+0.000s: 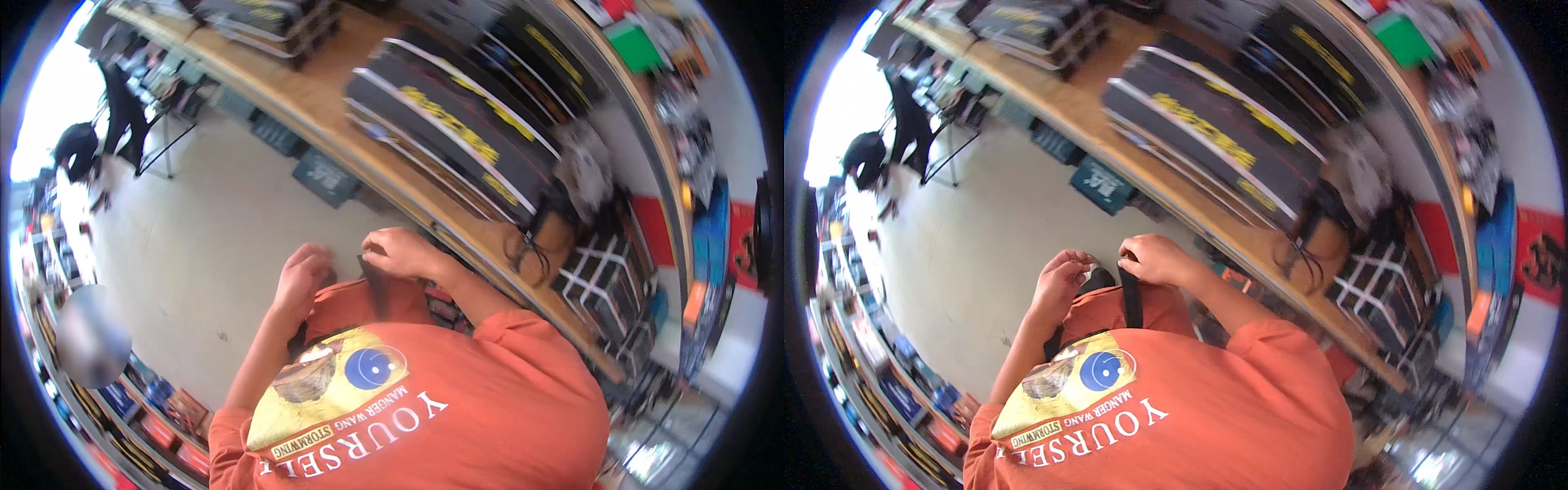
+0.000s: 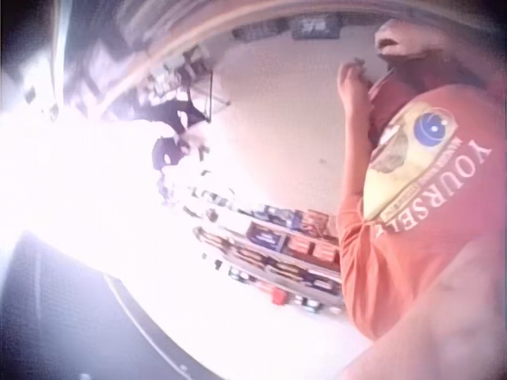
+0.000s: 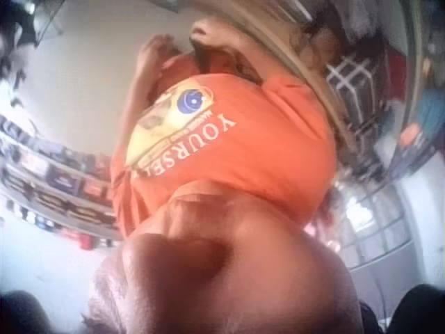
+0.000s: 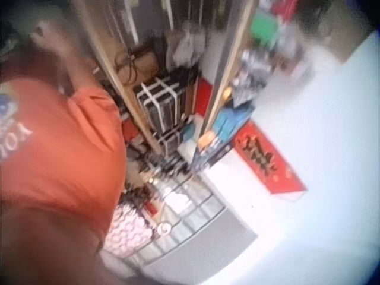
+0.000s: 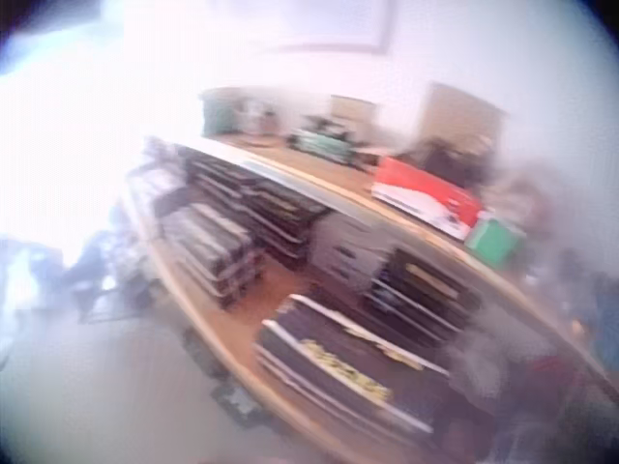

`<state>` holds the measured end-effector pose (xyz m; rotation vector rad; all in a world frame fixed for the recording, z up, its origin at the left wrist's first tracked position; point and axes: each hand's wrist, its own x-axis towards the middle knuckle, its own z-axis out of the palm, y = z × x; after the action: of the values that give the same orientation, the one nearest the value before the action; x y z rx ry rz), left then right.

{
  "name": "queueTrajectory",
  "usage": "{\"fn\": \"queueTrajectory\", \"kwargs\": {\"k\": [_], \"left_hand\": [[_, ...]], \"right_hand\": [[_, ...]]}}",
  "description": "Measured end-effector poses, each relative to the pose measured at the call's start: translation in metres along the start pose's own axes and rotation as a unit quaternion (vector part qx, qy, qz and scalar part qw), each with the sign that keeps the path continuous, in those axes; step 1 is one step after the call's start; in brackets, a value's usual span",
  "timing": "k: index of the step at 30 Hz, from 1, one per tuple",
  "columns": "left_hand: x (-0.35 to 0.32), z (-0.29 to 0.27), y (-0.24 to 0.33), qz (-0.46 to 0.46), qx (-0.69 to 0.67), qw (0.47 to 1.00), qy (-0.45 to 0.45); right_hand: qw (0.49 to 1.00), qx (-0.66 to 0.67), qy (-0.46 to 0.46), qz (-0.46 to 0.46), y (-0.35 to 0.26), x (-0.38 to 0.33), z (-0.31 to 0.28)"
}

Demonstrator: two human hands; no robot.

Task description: The person carries a hairdryer and a small black object from outside into a workshop, places them on a shelf, then picks up cardboard pieces and a long white box. They walk outside and load the cardboard and box into the trunk of a white car.

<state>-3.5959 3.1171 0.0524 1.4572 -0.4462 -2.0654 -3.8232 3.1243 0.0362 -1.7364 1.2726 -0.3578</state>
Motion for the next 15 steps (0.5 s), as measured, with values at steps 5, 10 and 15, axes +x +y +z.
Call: {"fn": "queueTrajectory", "kwargs": {"k": [5, 10, 15], "left_hand": [[-0.035, -0.108, 0.021, 0.087, -0.143, 0.982, 0.085], [-0.072, -0.235, 0.025, 0.181, -0.251, 0.941, 0.137], [-0.097, -0.345, 0.048, 0.218, -0.292, 0.913, 0.184]], "right_hand": [[0.996, 0.006, -0.074, -0.045, -0.049, 0.107, 0.044], [0.990, -0.094, -0.106, 0.014, -0.007, 0.187, 0.119], [0.971, -0.051, -0.119, 0.199, 0.121, 0.177, 0.180]]}}
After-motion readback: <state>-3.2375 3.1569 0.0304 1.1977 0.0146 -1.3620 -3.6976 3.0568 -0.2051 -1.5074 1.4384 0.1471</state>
